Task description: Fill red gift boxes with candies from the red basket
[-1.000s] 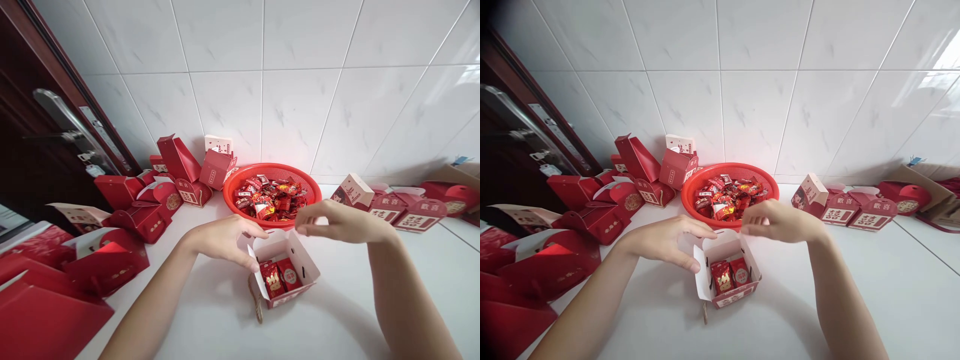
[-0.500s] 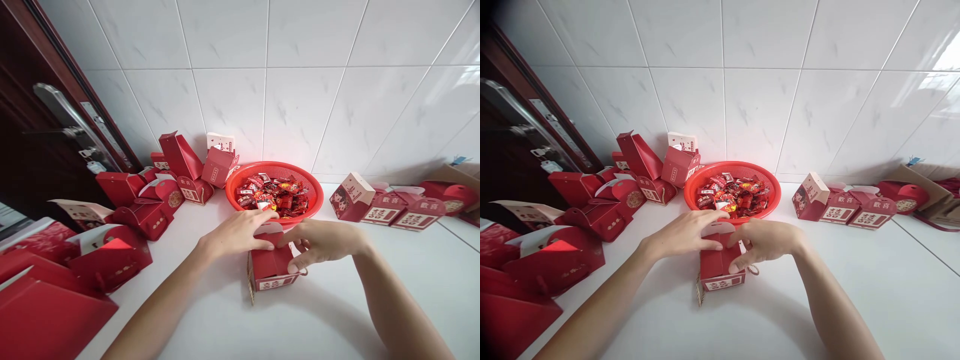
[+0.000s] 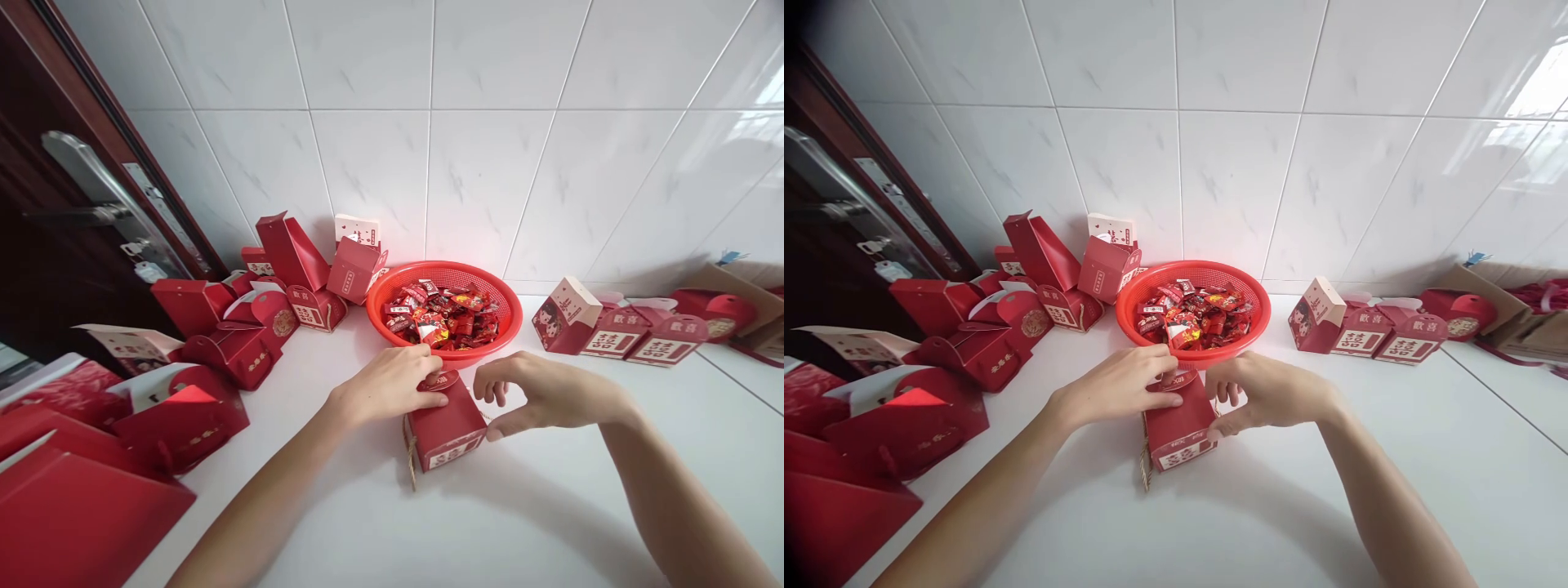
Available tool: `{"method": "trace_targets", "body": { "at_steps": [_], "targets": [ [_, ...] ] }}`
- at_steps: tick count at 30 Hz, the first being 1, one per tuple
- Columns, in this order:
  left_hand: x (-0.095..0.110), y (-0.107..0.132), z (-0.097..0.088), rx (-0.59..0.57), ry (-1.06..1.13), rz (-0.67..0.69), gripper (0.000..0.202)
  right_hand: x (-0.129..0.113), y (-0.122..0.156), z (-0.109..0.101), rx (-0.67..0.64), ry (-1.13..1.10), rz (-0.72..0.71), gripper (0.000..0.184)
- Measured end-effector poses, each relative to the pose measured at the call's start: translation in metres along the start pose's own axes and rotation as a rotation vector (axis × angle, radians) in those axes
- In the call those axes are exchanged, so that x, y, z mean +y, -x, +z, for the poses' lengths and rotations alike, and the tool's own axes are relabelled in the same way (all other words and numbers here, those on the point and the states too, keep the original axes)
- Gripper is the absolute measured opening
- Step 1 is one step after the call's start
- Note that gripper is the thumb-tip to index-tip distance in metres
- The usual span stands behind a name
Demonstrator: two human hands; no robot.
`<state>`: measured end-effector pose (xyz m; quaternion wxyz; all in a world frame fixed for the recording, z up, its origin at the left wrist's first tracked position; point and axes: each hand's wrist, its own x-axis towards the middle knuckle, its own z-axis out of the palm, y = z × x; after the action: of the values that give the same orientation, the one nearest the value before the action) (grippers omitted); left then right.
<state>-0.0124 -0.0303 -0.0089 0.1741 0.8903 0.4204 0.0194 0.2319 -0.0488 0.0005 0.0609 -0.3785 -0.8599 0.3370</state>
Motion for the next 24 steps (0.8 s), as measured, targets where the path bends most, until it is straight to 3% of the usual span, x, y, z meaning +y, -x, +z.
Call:
{"method": "trace_targets", "body": {
  "at_steps": [8, 11, 14, 20, 24],
  "targets": [
    [-0.001, 0.005, -0.001, -0.036, 0.169, 0.064, 0.052, 0.020, -0.002, 0.068, 0.418, -0.171, 0.198, 0.046],
    [-0.001, 0.007, -0.003, -0.070, 0.187, 0.046, 0.041, 0.028, -0.007, 0.085, 0.471, -0.304, 0.276, 0.052],
    [0.001, 0.009, -0.003, -0.109, 0.149, 0.022, 0.024, 0.033, -0.010, 0.095, 0.542, -0.361, 0.261, 0.054],
    [0.002, 0.009, -0.002, -0.168, 0.231, -0.046, 0.023, 0.040, -0.005, 0.098, 0.538, -0.422, 0.231, 0.061],
    [-0.003, 0.005, 0.000, -0.204, 0.241, -0.005, 0.023, 0.047, -0.002, 0.094, 0.449, -0.558, 0.301, 0.065]
  ]
}}
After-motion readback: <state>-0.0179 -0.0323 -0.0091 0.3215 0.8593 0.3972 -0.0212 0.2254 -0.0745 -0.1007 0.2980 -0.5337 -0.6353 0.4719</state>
